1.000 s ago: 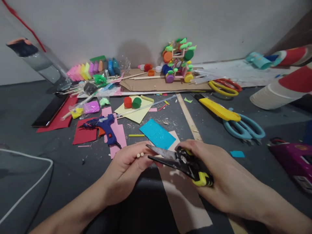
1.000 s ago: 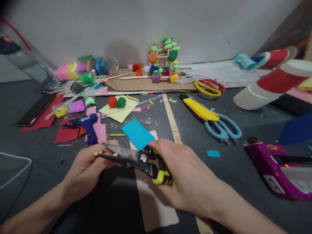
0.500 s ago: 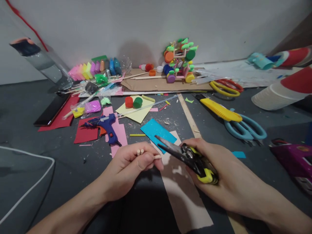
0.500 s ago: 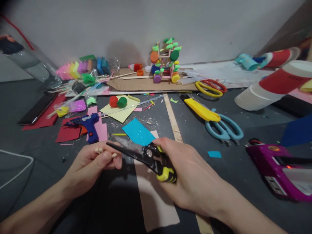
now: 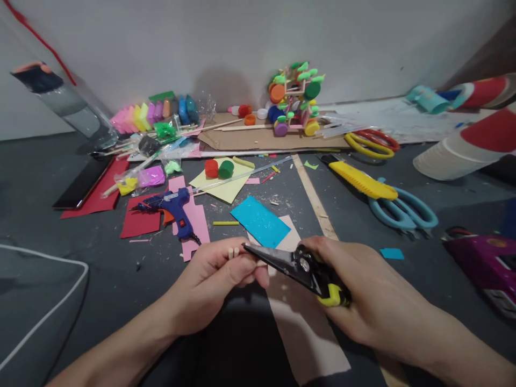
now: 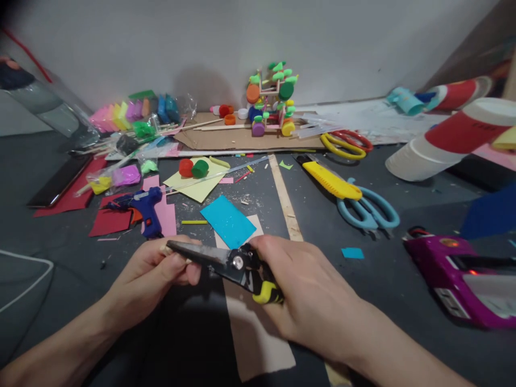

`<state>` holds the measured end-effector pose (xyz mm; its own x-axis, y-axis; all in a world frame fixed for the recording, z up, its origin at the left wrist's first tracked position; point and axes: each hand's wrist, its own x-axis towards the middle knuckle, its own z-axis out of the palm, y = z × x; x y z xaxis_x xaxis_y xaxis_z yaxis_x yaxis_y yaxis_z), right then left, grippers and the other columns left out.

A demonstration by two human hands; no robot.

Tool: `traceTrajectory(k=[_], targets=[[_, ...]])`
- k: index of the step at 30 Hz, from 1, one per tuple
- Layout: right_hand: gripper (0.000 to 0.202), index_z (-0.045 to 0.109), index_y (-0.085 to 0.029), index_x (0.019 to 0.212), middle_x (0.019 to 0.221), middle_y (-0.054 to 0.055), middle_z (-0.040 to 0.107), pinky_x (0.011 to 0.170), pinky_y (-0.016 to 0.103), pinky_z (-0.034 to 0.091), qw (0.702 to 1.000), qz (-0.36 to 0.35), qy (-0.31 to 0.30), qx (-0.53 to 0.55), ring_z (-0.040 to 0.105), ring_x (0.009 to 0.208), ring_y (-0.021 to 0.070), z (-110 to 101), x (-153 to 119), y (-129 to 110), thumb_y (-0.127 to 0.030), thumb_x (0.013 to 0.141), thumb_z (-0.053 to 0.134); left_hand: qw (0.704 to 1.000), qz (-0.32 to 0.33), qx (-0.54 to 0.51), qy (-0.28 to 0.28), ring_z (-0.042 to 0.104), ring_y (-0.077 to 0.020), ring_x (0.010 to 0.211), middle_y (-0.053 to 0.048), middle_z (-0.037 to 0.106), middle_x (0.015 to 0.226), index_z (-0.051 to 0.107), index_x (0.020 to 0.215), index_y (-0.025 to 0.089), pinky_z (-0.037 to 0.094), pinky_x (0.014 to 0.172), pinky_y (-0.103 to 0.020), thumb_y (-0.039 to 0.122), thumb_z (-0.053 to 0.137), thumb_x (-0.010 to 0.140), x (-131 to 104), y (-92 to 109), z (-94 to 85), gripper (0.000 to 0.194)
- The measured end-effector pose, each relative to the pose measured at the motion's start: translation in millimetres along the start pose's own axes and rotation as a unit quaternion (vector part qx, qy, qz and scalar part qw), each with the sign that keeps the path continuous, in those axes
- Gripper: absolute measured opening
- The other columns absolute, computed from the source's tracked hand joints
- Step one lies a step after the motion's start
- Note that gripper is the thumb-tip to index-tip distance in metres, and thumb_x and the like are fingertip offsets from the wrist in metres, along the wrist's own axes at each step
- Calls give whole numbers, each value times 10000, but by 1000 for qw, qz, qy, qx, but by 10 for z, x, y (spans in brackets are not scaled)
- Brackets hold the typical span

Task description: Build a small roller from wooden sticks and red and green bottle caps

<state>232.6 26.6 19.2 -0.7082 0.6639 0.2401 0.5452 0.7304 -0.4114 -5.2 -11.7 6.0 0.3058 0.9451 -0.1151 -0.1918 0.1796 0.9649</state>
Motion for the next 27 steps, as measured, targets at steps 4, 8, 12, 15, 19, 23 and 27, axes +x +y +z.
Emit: traceTrajectory(k=[4,8,12,15,19,23,27], targets=[[214,525,-206,1086,864,33,700,610,284,517,999,36,-1,34,678,730,198,8,22,28,-268,881,536,997,-11,-73,-24,267,-70,511,48,390,571,718,782,144,179,489,-237,481,608,951,19,-28,-4,393],[218,536,-208,1103,949,51,715,663,286,540,998,26,-23,50,690,780,192,-23,52,11,-291,902,529,993,-26,-108,-43,246,-65,509,35,436,599,719,808,143,140,487,-250,496,631,931,31,-48,-24,384],[228,533,-203,1115,965,62,727,648,297,541,999,11,-31,34,701,774,202,-55,34,0,-347,939,516,993,-35,-105,-49,251,-66,520,25,479,632,721,821,155,131,488,-250,516,658,907,29,-36,-29,376],[216,522,-201,1115,971,75,734,648,310,542,1000,-8,-25,5,710,792,220,-70,7,11,-331,944,496,994,-33,-96,-49,276,-70,528,39,431,598,714,786,153,150,493,-245,501,662,909,29,-9,-13,372],[164,525,-210,1060,845,49,720,567,306,509,999,-17,-17,-22,689,692,219,-77,-4,37,-275,920,471,994,-41,-94,-47,270,-72,521,45,390,580,702,742,137,153,495,-249,510,653,912,27,-6,-4,412],[237,520,-198,1110,893,66,730,577,306,519,1000,2,8,-25,700,710,221,-74,-7,69,-245,880,490,992,-31,-116,-47,230,-65,501,58,355,564,700,773,135,130,482,-245,491,628,936,31,-38,-31,397],[257,522,-206,1136,964,65,728,639,314,544,1000,8,-14,-3,711,781,221,-86,5,56,-275,888,519,986,-44,-152,-57,234,-48,497,43,454,593,690,788,138,131,471,-227,468,661,922,51,-37,-35,357]])
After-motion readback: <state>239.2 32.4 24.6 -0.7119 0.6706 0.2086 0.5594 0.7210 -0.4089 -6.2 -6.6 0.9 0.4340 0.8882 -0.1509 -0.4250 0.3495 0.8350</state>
